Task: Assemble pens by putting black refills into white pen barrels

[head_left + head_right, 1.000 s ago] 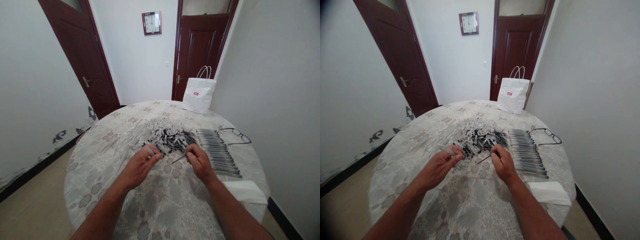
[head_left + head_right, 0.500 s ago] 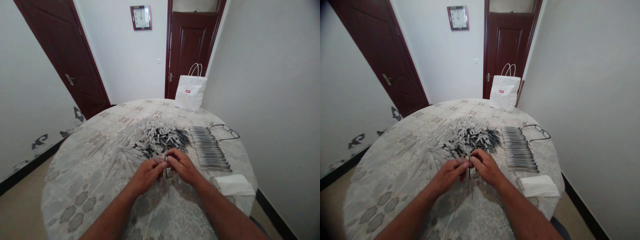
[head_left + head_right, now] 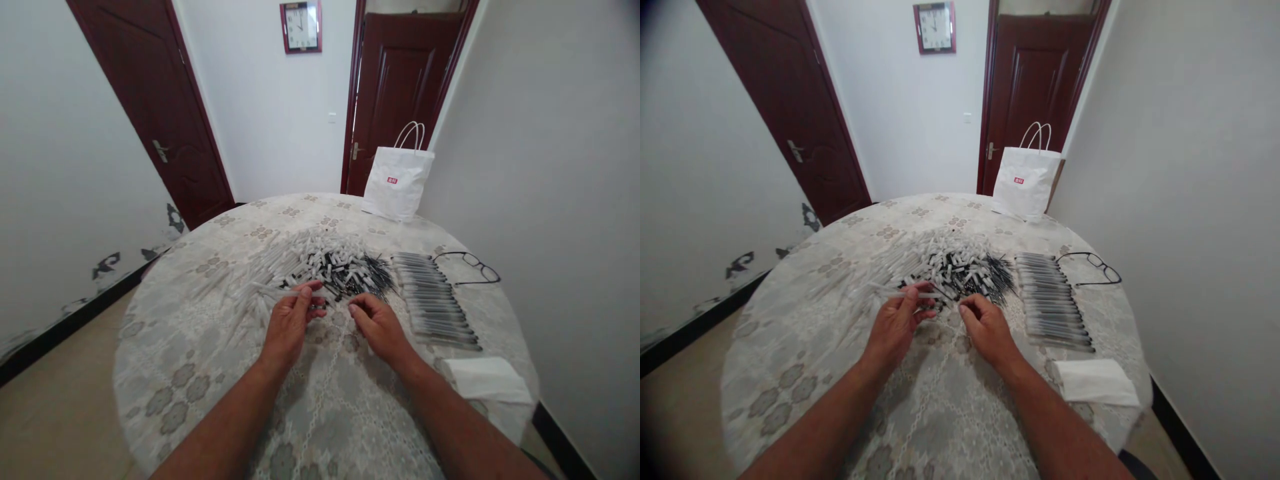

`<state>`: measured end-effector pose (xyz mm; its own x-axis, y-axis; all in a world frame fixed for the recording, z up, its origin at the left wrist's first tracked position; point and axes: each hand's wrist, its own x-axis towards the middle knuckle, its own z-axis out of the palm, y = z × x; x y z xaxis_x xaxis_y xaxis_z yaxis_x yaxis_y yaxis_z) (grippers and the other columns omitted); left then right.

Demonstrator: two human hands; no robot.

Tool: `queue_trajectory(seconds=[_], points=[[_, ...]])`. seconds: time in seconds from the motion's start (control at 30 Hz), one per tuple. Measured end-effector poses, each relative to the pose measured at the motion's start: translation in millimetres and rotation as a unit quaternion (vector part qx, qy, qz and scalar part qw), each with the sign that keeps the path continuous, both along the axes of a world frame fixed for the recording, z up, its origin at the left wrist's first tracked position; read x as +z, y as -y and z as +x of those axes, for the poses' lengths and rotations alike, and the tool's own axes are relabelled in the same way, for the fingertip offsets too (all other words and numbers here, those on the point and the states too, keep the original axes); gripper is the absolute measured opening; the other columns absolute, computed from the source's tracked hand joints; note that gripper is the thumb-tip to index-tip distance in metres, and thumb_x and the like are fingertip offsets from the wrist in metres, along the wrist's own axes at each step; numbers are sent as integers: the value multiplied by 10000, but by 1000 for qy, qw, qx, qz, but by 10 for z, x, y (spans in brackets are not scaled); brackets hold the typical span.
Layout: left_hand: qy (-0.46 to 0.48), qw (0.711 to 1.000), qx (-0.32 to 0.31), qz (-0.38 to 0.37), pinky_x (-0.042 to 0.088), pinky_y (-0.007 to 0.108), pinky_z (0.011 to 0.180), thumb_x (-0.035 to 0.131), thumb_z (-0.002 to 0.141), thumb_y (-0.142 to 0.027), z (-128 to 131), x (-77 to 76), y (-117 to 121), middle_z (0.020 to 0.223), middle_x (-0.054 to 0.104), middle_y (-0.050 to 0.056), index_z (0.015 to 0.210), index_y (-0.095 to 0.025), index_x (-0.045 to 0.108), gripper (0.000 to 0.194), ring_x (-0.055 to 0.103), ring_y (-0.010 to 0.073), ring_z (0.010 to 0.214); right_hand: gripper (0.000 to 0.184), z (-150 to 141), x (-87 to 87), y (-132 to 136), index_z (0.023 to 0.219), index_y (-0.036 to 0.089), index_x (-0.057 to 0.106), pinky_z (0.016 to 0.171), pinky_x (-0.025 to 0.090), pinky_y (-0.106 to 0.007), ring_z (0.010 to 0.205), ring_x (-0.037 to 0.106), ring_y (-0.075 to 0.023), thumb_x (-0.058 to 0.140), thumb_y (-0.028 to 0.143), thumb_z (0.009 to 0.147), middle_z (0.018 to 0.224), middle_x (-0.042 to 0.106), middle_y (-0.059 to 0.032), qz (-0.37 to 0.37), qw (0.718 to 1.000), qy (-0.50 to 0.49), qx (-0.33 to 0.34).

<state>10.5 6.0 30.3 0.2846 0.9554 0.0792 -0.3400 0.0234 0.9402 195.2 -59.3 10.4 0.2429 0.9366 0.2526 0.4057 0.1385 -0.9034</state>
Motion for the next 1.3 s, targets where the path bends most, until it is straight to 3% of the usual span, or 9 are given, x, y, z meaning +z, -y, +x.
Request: queue_trajectory(seconds=[0.17, 0.37, 0.57, 0.7, 0.83, 0.97, 1.03, 1.17, 1.3], points=[[125, 989, 21, -70, 593, 323, 767, 643, 883, -530, -69, 63, -123, 960, 732, 101, 1075, -141, 652, 433, 706, 175, 831, 263, 154, -5, -6, 956, 203, 669, 548, 413, -255, 592, 537, -159, 568, 439, 901, 681, 611, -1, 8, 998, -1, -61], [153, 983, 45, -89, 600, 336, 753, 621, 895, -543, -105, 59, -179, 921, 735, 87, 1028, -150, 611, 415, 728, 187, 818, 252, 217, -38, -10, 946, 202, 654, 546, 411, -254, 606, 533, -160, 566, 433, 895, 670, 582, 3, 15, 998, 4, -56], [143, 985, 39, -89, 595, 362, 754, 621, 891, -543, -94, 31, -170, 957, 730, 93, 1011, -165, 586, 398, 732, 213, 852, 244, 184, -19, 22, 944, 203, 652, 558, 406, -258, 607, 525, -159, 560, 425, 903, 675, 581, 5, 21, 998, 18, -53], [18, 998, 39, -38, 578, 329, 731, 612, 885, -558, -118, 3, -159, 868, 727, 72, 979, -169, 617, 400, 715, 194, 782, 252, 195, 4, 28, 965, 208, 645, 575, 412, -263, 611, 529, -160, 558, 440, 917, 670, 576, 14, 32, 996, 11, -85], [-120, 992, -28, 29, 480, 246, 501, 609, 886, -534, -128, 2, -103, 673, 637, -16, 1201, -182, 642, 474, 567, 131, 503, 293, 203, 24, 25, 974, 197, 651, 568, 414, -269, 603, 528, -166, 589, 472, 895, 669, 586, 8, 52, 992, -1, -117], [-118, 990, -58, 45, 377, 205, 403, 570, 919, -492, -130, 25, -53, 767, 687, -28, 1529, -266, 300, 704, 454, 88, 408, 303, 208, 24, 14, 994, 196, 649, 556, 414, -267, 596, 516, -164, 589, 474, 890, 661, 574, 11, 59, 990, -28, -127], [-100, 992, -56, 43, 375, 194, 401, 569, 924, -475, -139, 31, -58, 846, 719, -9, 1506, -289, 279, 677, 444, 75, 402, 295, 211, 25, 8, 992, 199, 647, 554, 414, -265, 596, 513, -162, 591, 470, 889, 660, 569, 14, 58, 989, -39, -132], [-29, 994, -105, -29, 427, 198, 428, 594, 913, -419, -168, 45, -102, 874, 737, 42, 1209, -228, 505, 364, 515, 81, 439, 298, 217, 34, -3, 983, 196, 645, 556, 420, -266, 600, 520, -162, 602, 472, 880, 671, 578, 10, 55, 988, -49, -135], [121, 962, -200, -141, 562, 287, 582, 565, 901, -370, -200, 104, -107, 1060, 733, 140, 1148, -171, 571, 318, 721, 205, 786, 285, 236, 25, -17, 982, 199, 642, 555, 426, -265, 597, 529, -163, 607, 462, 878, 662, 577, 15, 48, 988, -63, -136]])
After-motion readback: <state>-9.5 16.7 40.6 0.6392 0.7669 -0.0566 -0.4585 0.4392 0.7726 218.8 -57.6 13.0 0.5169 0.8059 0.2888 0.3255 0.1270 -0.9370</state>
